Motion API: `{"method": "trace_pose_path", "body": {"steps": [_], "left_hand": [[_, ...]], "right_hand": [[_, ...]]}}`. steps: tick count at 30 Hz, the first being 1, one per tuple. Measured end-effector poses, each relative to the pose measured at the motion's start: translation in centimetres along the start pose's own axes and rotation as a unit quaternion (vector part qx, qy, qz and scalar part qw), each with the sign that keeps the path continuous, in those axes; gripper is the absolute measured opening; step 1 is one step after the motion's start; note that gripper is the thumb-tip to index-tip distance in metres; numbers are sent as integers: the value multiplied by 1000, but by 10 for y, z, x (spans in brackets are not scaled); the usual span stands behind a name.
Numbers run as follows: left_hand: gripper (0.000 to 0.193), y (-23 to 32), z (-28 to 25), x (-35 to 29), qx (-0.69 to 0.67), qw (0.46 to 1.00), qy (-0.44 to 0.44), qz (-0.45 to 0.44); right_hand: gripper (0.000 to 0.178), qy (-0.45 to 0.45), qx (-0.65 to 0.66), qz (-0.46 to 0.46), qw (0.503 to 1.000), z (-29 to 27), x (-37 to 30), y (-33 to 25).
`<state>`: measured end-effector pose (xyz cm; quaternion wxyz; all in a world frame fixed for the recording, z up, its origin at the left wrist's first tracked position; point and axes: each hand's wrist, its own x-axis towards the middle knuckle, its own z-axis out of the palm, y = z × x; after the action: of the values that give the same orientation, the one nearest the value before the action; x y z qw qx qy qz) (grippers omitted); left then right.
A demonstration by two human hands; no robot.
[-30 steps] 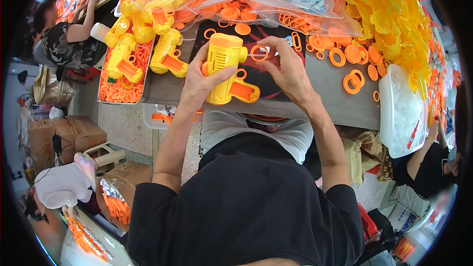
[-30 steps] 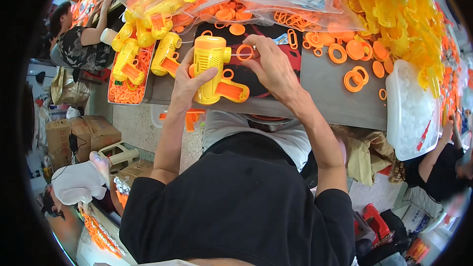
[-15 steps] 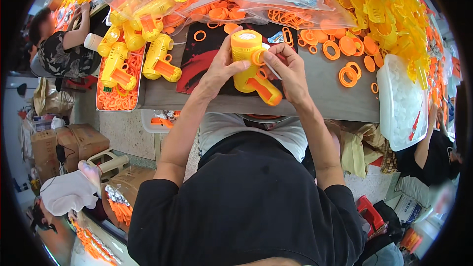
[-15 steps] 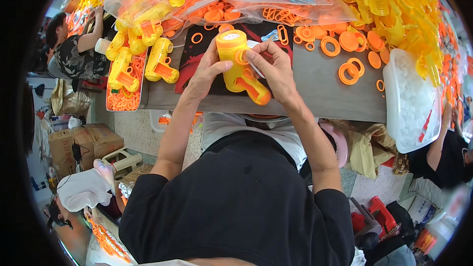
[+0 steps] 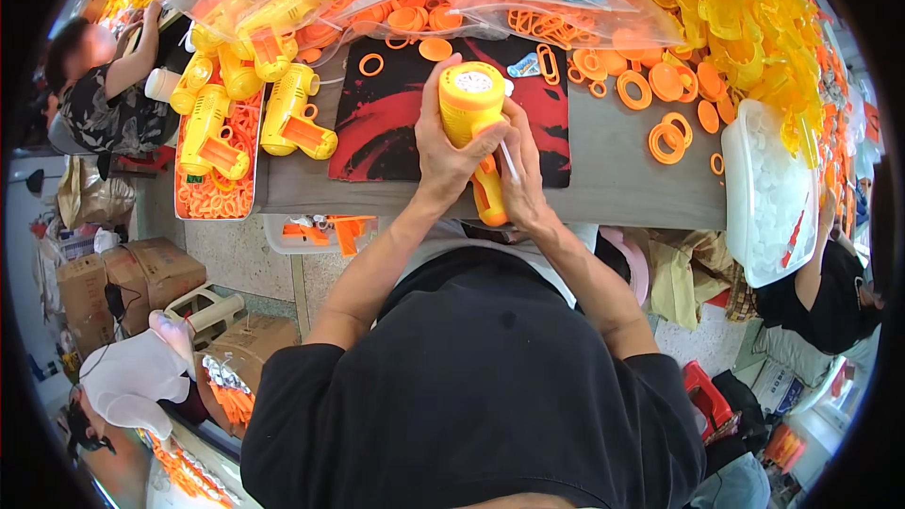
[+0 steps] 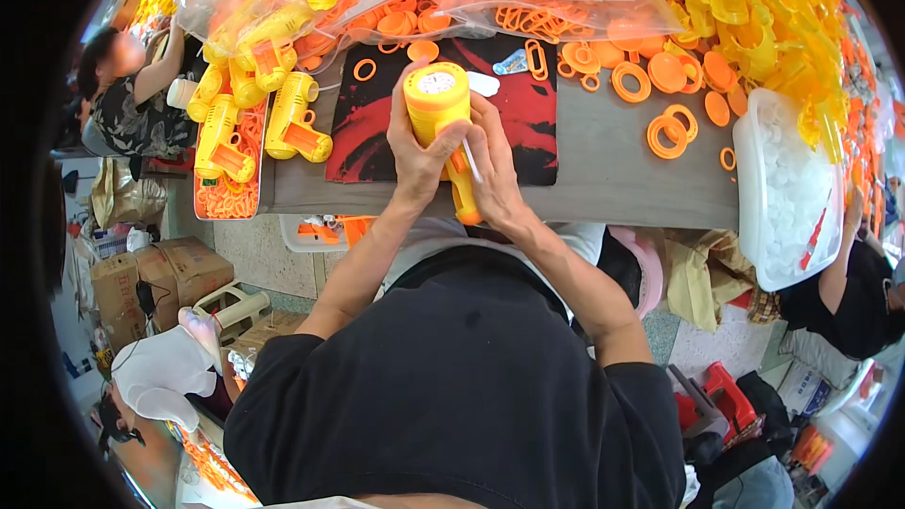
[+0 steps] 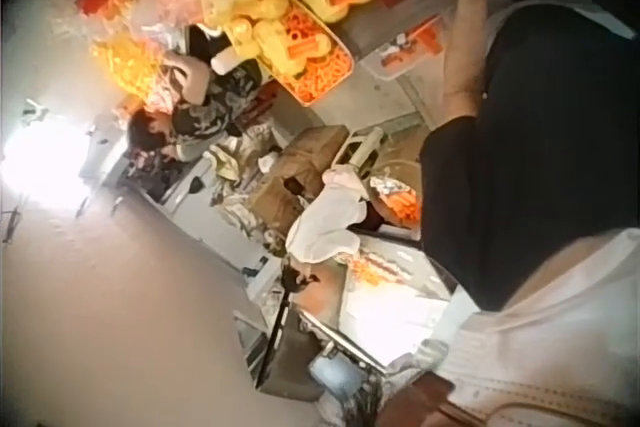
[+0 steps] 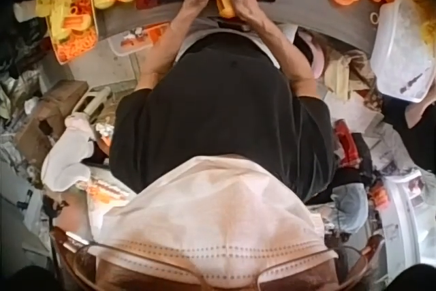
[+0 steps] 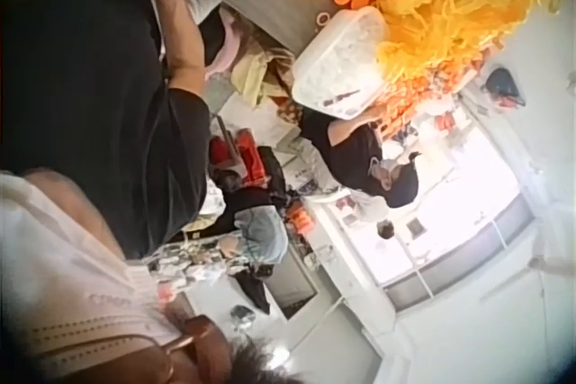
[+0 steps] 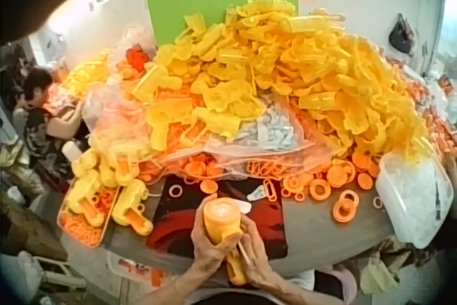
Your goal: Assemble plastic components onto yellow toy guns at a factory workbench.
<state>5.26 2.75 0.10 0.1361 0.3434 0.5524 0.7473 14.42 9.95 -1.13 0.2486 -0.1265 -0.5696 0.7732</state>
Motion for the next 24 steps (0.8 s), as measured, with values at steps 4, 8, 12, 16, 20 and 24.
{"method": "trace_pose_path", "body": {"steps": [4,8,12,16,20,24], "left_hand": [[70,-1,3,9,10,1000,22,-7],[67,9,6,20,10,997,18,-68],[79,32,-16,27,357,920,-155,51],[89,8,1,22,504,786,-328,144],[82,30,-14,10,494,808,-271,173],[65,28,-64,-10,410,884,-224,-24]], "right_hand": [[52,28,-6,2,1000,4,4,-1],[47,27,30,62,997,-9,16,2],[35,95,-208,2,974,-69,16,-3],[26,186,-554,-38,811,-88,63,-19],[27,230,-711,-184,638,-96,86,5],[20,136,-632,-96,757,-96,83,-6]]}}
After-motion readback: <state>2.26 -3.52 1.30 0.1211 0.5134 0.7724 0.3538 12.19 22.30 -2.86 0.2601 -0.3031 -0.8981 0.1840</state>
